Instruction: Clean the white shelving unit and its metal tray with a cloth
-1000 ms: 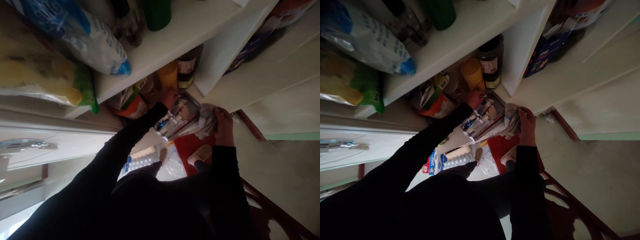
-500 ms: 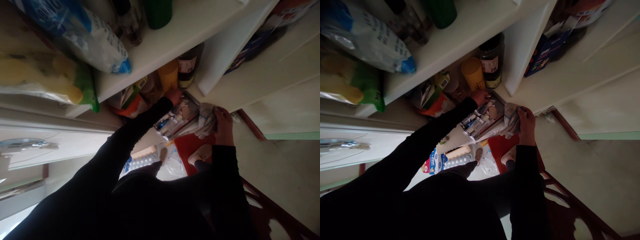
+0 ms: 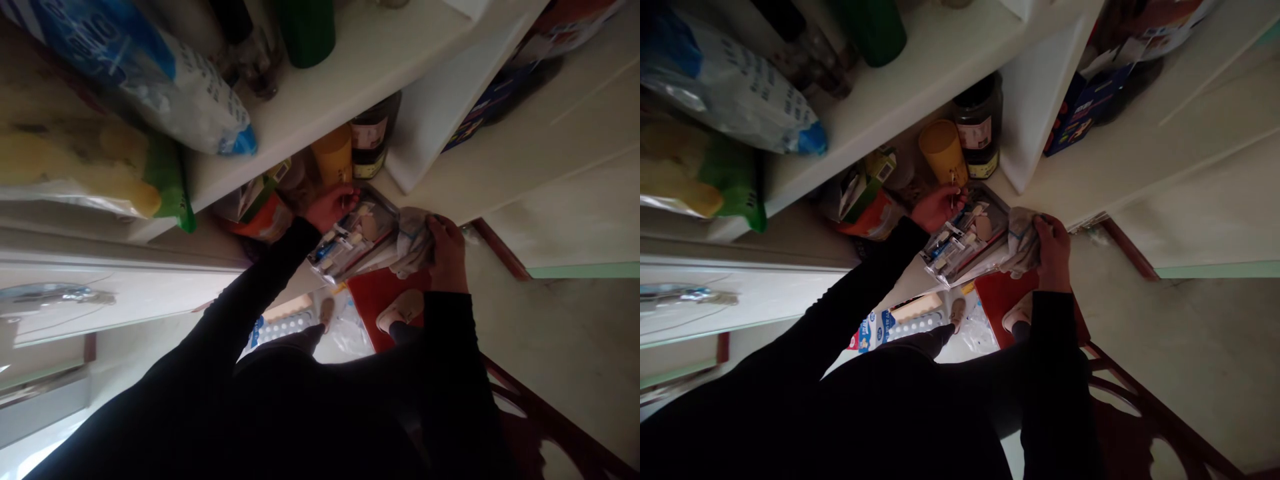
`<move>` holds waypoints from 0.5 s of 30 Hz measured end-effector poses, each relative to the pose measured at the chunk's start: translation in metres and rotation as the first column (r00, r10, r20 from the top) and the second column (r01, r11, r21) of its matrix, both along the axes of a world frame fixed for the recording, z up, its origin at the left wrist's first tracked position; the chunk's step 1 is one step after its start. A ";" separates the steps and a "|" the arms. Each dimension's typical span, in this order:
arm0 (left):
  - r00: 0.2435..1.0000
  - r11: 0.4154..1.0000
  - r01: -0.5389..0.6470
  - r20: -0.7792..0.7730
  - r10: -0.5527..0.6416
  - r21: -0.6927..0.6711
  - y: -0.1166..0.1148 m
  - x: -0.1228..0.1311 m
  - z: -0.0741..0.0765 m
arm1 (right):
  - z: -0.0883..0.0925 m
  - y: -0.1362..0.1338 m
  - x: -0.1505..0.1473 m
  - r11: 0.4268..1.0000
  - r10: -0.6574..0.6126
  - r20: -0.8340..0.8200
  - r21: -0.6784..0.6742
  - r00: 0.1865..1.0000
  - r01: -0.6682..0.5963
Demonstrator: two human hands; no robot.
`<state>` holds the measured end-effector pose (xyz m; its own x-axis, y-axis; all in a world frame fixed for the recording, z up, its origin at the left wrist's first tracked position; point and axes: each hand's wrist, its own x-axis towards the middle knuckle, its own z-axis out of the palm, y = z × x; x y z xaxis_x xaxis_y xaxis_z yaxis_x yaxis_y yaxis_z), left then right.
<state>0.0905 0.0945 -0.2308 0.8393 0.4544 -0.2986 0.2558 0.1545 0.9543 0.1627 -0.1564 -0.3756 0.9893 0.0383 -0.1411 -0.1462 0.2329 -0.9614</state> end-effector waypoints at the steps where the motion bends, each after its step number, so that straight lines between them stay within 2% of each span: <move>1: 1.000 0.997 0.016 0.018 -0.014 -0.076 -0.001 -0.008 0.003 | 0.001 0.000 0.000 1.000 0.004 0.002 -0.004 1.000 -0.004; 2: 0.998 0.996 0.052 0.027 -0.050 -0.076 0.000 -0.015 0.004 | 0.001 0.001 0.000 1.000 0.004 0.002 -0.008 1.000 -0.004; 5: 0.991 0.986 0.135 -0.017 -0.133 0.101 0.003 -0.020 -0.003 | 0.002 0.003 -0.001 1.000 -0.006 0.001 -0.009 1.000 0.006; 9: 0.987 0.921 0.157 -0.093 -0.132 0.356 0.008 -0.002 -0.019 | 0.006 0.005 -0.003 1.000 -0.026 -0.006 -0.001 1.000 0.026; 10: 0.980 0.865 0.194 -0.126 -0.152 0.463 0.008 0.004 -0.022 | 0.007 0.005 -0.004 1.000 -0.028 -0.017 -0.003 0.999 0.028; 11: 0.965 0.766 0.258 -0.187 -0.181 0.589 0.007 0.009 -0.023 | 0.007 0.004 -0.004 1.000 -0.026 -0.027 -0.007 0.999 0.026; 12: 0.942 0.631 0.336 -0.269 -0.203 0.699 0.007 0.015 -0.023 | 0.008 0.004 -0.004 1.000 -0.020 -0.033 -0.012 0.999 0.019; 13: 0.912 0.490 0.410 -0.353 -0.210 0.769 0.006 0.020 -0.023 | 0.009 0.003 -0.005 1.000 -0.007 -0.035 -0.017 0.999 0.007; 14: 0.880 0.373 0.475 -0.427 -0.206 0.797 0.004 0.025 -0.023 | 0.009 0.003 -0.005 1.000 0.007 -0.032 -0.021 0.999 -0.008; 15: 0.853 0.302 0.522 -0.483 -0.198 0.798 0.003 0.029 -0.022 | 0.008 0.002 -0.005 1.000 0.018 -0.024 -0.024 1.000 -0.019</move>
<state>0.1200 0.0977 -0.2526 0.9565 0.2498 -0.1504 0.2875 -0.8938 0.3441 0.1575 -0.1544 -0.3672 0.9848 0.0530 -0.1654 -0.1728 0.2065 -0.9631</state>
